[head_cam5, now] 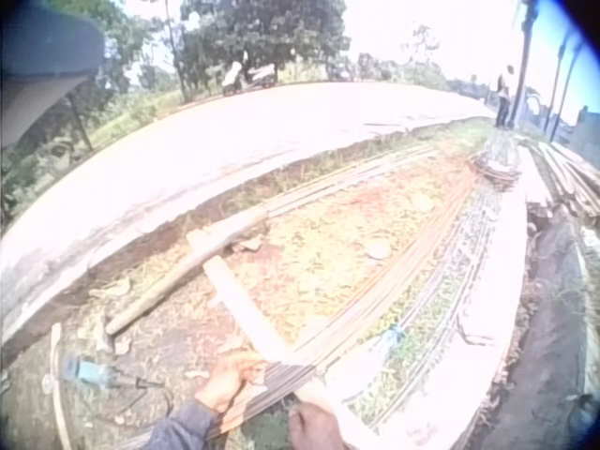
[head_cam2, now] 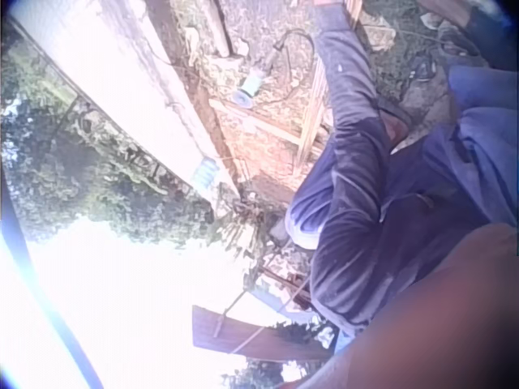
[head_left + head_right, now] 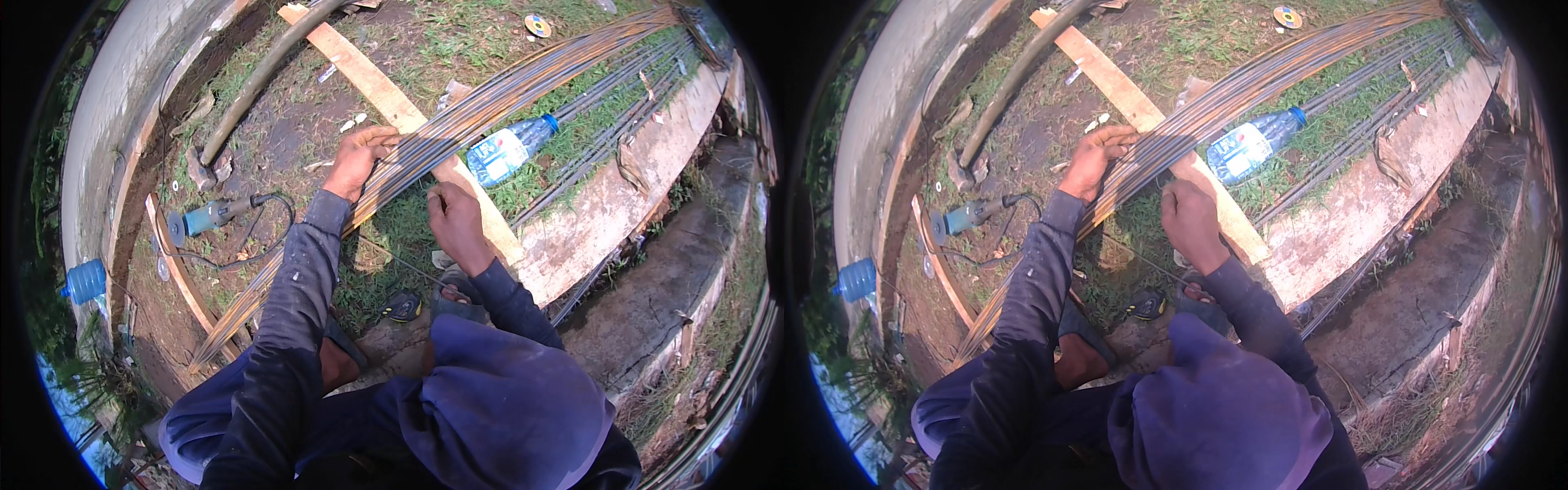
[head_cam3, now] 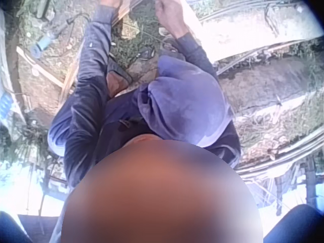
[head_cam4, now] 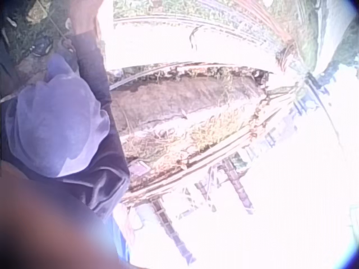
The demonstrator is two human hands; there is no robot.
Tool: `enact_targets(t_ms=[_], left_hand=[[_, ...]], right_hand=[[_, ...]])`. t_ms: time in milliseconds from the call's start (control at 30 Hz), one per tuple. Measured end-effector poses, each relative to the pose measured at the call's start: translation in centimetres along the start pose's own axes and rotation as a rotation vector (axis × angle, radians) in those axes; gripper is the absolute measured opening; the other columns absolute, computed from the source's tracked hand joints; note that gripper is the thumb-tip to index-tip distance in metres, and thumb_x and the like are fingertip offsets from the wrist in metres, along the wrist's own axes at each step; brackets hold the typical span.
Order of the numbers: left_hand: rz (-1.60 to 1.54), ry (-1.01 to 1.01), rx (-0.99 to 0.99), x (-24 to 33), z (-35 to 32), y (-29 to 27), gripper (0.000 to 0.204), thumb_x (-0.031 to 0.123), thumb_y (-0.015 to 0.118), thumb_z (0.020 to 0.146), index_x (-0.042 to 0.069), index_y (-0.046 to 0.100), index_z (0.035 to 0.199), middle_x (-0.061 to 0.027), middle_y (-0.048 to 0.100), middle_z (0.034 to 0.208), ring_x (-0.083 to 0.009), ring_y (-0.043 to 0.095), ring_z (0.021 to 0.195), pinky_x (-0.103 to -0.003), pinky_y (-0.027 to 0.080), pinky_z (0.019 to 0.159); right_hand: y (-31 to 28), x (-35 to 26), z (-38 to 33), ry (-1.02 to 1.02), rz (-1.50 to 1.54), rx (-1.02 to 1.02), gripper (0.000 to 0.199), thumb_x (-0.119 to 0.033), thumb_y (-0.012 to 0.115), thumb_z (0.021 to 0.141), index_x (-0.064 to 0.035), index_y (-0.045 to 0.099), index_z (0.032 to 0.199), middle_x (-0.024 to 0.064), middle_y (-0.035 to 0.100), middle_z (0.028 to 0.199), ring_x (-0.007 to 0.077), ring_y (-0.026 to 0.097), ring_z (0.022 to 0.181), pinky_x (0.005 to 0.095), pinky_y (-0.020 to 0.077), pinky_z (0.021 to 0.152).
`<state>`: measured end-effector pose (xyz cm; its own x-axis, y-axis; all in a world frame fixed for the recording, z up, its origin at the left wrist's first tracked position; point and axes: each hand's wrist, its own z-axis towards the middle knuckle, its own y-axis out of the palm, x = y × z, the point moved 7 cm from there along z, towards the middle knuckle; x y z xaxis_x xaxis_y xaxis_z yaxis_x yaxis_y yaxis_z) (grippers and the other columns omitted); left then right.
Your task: The person measures and aligns multiple long metal rods on wooden supports, then wraps and twists wire around them to secure them together. They use a tape measure to check lengths and an angle grinder to cut the rods.
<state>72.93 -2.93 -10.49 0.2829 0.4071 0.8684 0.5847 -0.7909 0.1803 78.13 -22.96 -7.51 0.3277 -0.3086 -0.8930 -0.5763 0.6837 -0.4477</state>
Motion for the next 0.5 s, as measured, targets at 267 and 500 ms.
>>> enact_targets(t_ms=[267,500], left_hand=[[0.490,0.185,-0.122,2.0,-2.6,2.3,0.055,0.002,0.071,0.081,0.000,0.059,0.134,-0.0104,0.070,0.121,-0.0187,0.068,0.106,-0.031,0.052,0.096],[0.574,0.280,-0.150,1.4,-2.3,1.8,0.057,0.004,0.074,0.083,0.004,0.053,0.135,-0.0089,0.069,0.117,-0.0186,0.065,0.108,-0.034,0.051,0.097]], right_hand=[[-0.2,-1.1,1.0,-0.233,-0.169,0.088,0.009,-0.004,0.063,0.092,-0.0017,0.062,0.101,0.0182,0.064,0.088,0.0390,0.063,0.081,0.0459,0.0504,0.068],[-1.9,-2.1,3.7,-0.445,-0.182,-0.100,0.013,-0.005,0.070,0.088,-0.0042,0.065,0.100,0.0122,0.064,0.091,0.0357,0.063,0.087,0.0426,0.0513,0.073]])
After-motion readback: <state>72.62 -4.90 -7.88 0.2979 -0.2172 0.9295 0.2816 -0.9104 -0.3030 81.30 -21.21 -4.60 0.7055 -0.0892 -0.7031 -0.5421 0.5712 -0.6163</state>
